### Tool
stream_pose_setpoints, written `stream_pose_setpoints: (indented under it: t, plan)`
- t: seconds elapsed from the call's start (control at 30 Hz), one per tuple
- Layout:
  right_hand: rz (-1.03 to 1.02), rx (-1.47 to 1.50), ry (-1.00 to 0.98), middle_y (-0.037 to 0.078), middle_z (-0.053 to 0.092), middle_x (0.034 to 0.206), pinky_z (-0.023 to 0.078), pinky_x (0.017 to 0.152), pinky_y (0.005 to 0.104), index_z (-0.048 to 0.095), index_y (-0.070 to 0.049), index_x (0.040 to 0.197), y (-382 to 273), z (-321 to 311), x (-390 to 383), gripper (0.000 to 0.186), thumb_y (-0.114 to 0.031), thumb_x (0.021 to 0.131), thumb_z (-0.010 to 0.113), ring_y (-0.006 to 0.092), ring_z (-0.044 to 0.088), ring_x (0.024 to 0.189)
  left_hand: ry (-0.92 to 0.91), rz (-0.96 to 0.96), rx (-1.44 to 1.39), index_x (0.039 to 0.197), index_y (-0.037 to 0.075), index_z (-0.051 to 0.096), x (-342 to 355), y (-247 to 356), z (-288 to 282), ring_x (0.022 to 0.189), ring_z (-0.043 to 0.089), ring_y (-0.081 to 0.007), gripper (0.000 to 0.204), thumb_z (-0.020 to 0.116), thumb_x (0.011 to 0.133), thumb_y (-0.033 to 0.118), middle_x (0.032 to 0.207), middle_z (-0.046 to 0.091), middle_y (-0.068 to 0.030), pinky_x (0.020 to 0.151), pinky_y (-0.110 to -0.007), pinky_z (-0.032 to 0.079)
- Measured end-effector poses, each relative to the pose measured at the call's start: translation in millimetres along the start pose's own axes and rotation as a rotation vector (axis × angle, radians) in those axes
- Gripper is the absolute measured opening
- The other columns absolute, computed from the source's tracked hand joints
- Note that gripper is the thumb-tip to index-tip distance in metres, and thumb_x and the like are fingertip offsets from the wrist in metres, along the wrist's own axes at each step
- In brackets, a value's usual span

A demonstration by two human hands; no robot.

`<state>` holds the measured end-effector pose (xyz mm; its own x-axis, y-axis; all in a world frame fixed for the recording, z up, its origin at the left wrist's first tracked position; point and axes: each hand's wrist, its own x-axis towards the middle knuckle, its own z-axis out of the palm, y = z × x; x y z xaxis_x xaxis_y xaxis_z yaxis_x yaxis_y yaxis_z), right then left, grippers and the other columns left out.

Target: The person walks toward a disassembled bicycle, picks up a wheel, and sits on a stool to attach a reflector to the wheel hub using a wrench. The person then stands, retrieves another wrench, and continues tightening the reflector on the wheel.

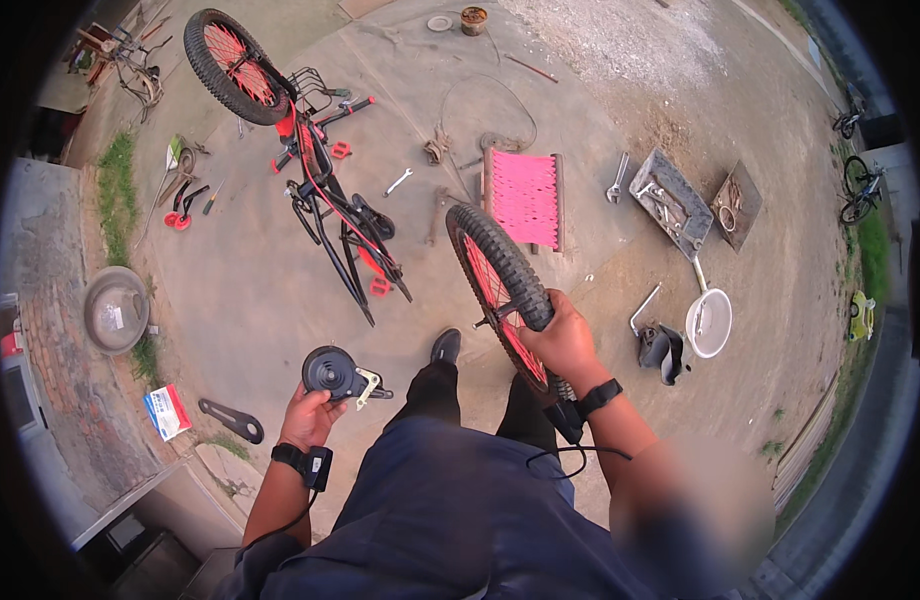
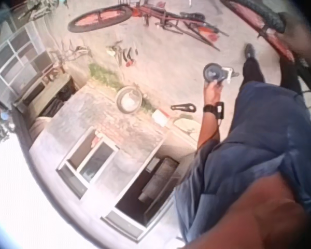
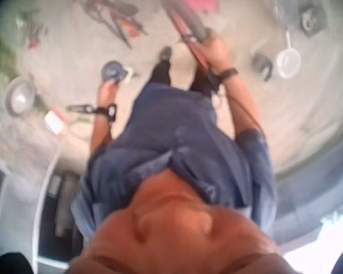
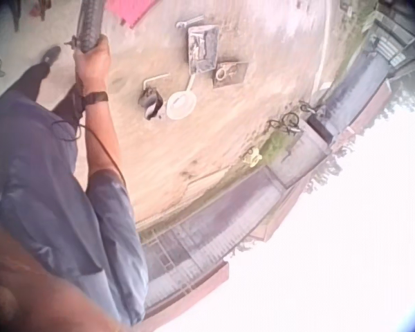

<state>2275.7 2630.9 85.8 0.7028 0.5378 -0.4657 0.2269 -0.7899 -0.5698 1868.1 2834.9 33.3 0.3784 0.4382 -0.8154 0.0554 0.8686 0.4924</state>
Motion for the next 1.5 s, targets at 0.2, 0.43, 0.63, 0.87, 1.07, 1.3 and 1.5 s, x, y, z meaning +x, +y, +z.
stream_pose_setpoints:
  t: [0.2, 0.43, 0.63, 0.87, 1.07, 1.3, 1.5]
  plan:
    - [-0.154, 0.176, -0.049, 0.016, 0.071, 0.096, 0.056, 0.081, 0.0354, 0.058, 0.008, 0.124, 4.6, -41.0, 61.7, 0.063, -0.021, 0.072, 0.081, 0.0222, 0.07, 0.087, 0.146, 0.113, -0.165, 0.134, 0.015, 0.055, -35.3, -62.2, 40.1, 0.1, 0.071, -0.0258, 0.047, 0.057, 0.089, 0.002, 0.119, 0.069, -0.0075, 0.08, -0.039, 0.061]
    - [-0.287, 0.237, -0.043, 0.016, 0.07, 0.086, 0.054, 0.075, 0.039, 0.062, 0.005, 0.111, -39.6, -81.7, 127.0, 0.052, -0.023, 0.071, 0.08, 0.0256, 0.068, 0.077, 0.23, 0.17, -0.369, 0.133, 0.016, 0.056, -58.4, -129.1, 84.0, 0.102, 0.071, -0.025, 0.046, 0.058, 0.089, 0.001, 0.119, 0.069, -0.0063, 0.084, -0.041, 0.06]
    - [-0.359, 0.227, -0.073, 0.008, 0.07, 0.095, 0.055, 0.073, 0.0297, 0.056, 0.008, 0.125, -84.8, -101.9, 173.4, 0.057, -0.011, 0.077, 0.08, 0.0133, 0.065, 0.079, 0.234, 0.163, -0.447, 0.132, 0.016, 0.056, -51.9, -139.1, 104.2, 0.103, 0.07, -0.0242, 0.047, 0.06, 0.088, 0.001, 0.118, 0.069, -0.0047, 0.085, -0.042, 0.059]
    - [-0.439, 0.155, -0.03, 0.01, 0.069, 0.09, 0.054, 0.069, 0.0322, 0.058, 0.007, 0.121, -136.8, -99.8, 220.2, 0.052, -0.013, 0.077, 0.078, 0.0165, 0.065, 0.077, 0.27, 0.177, -0.473, 0.132, 0.014, 0.055, -22.4, -109.3, 101.7, 0.102, 0.07, -0.0234, 0.047, 0.061, 0.088, 0.002, 0.118, 0.068, -0.0055, 0.086, -0.043, 0.059]
    - [-0.38, 0.18, -0.089, 0.012, 0.071, 0.09, 0.055, 0.071, 0.033, 0.062, 0.005, 0.111, -187.6, -90.1, 227.3, 0.039, -0.01, 0.078, 0.077, 0.0187, 0.067, 0.079, 0.31, 0.184, -0.518, 0.133, 0.014, 0.054, -22.6, -100.2, 91.6, 0.102, 0.07, -0.0239, 0.047, 0.06, 0.088, 0.002, 0.119, 0.068, -0.0062, 0.086, -0.043, 0.058]
    - [-0.377, 0.236, -0.16, 0.008, 0.071, 0.097, 0.055, 0.074, 0.0323, 0.064, 0.0, 0.108, -204.7, -70.9, 248.9, 0.034, -0.01, 0.079, 0.077, 0.0165, 0.066, 0.085, 0.366, 0.22, -0.581, 0.133, 0.016, 0.056, -27.3, -94.6, 88.3, 0.102, 0.07, -0.0235, 0.049, 0.058, 0.087, 0.002, 0.117, 0.07, -0.005, 0.086, -0.041, 0.059]
    - [-0.442, 0.167, -0.195, 0.008, 0.068, 0.085, 0.054, 0.063, 0.0295, 0.058, 0.006, 0.117, -221.2, -57.9, 266.7, 0.043, -0.006, 0.08, 0.077, 0.0146, 0.065, 0.069, 0.384, 0.217, -0.623, 0.133, 0.015, 0.056, -22.0, -94.3, 93.5, 0.1, 0.071, -0.0226, 0.048, 0.058, 0.087, 0.001, 0.116, 0.07, -0.0047, 0.085, -0.04, 0.059]
